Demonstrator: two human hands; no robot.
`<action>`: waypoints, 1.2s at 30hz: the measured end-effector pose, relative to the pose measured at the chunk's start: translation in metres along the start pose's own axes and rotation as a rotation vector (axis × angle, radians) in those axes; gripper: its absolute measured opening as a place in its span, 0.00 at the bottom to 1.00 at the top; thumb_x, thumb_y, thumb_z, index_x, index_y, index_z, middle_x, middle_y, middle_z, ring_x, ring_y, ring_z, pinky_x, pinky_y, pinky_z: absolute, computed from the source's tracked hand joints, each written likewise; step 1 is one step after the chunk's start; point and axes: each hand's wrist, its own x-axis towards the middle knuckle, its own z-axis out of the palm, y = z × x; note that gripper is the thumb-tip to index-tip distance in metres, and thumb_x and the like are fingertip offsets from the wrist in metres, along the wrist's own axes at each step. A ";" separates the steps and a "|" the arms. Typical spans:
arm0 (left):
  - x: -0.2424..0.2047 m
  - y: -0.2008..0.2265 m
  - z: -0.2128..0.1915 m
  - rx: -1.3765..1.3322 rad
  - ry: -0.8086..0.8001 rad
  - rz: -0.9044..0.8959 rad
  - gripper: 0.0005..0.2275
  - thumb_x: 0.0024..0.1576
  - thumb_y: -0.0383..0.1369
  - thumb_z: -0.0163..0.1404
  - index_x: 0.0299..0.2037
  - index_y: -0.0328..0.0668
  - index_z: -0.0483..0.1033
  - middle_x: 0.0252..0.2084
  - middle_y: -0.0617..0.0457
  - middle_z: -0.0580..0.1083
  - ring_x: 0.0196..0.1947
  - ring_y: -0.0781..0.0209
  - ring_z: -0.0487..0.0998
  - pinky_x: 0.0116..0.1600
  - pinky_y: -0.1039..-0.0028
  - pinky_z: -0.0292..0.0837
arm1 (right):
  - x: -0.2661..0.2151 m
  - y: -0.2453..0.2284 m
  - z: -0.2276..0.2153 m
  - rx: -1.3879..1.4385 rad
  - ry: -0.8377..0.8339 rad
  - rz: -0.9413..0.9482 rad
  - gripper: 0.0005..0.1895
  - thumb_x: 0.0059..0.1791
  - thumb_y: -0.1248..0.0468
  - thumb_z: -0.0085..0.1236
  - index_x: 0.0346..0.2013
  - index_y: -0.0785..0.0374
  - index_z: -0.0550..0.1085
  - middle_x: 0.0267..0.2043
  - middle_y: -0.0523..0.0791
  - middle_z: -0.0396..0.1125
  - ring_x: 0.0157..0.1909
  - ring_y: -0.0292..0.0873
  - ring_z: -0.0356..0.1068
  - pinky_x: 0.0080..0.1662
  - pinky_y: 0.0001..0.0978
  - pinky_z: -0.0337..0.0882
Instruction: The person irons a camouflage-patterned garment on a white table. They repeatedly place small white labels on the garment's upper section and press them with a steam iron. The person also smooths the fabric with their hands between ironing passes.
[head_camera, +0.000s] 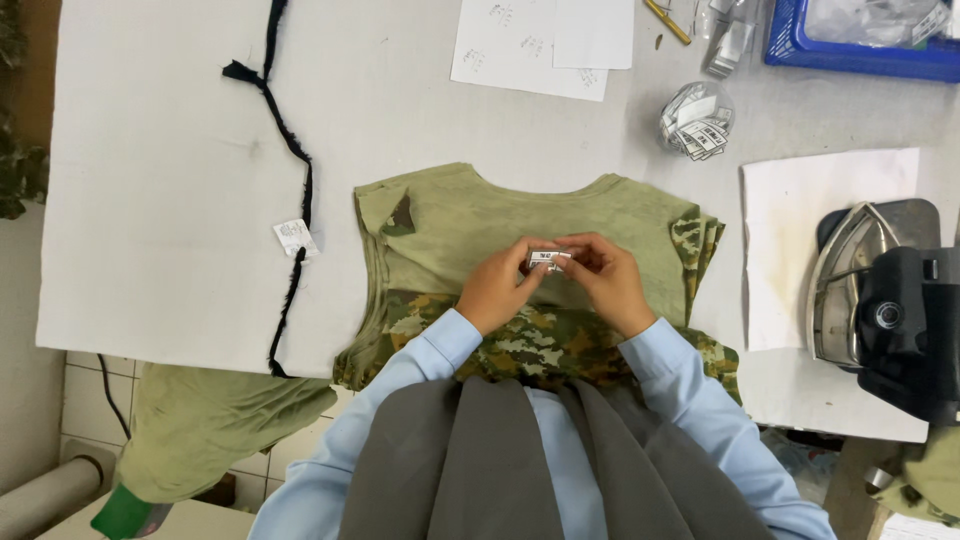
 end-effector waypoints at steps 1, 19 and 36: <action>0.000 -0.003 -0.001 0.060 -0.007 -0.029 0.12 0.62 0.37 0.45 0.55 0.53 0.69 0.31 0.58 0.76 0.36 0.60 0.79 0.40 0.68 0.73 | 0.004 0.004 -0.001 -0.012 -0.018 0.001 0.13 0.44 0.68 0.65 0.43 0.61 0.77 0.35 0.45 0.72 0.34 0.35 0.71 0.38 0.23 0.70; 0.019 -0.032 -0.013 0.500 0.172 -0.309 0.42 0.52 0.55 0.53 0.71 0.48 0.44 0.75 0.44 0.38 0.74 0.46 0.36 0.66 0.34 0.25 | 0.024 0.018 -0.005 -0.843 0.146 -0.089 0.22 0.41 0.48 0.69 0.31 0.59 0.69 0.39 0.47 0.60 0.48 0.56 0.65 0.48 0.44 0.65; 0.018 -0.042 -0.015 0.454 0.285 -0.224 0.32 0.58 0.45 0.47 0.70 0.50 0.46 0.74 0.42 0.42 0.74 0.41 0.37 0.65 0.31 0.27 | 0.011 0.003 -0.069 -0.930 0.277 -0.345 0.21 0.43 0.49 0.67 0.37 0.58 0.71 0.38 0.48 0.62 0.44 0.57 0.68 0.44 0.44 0.67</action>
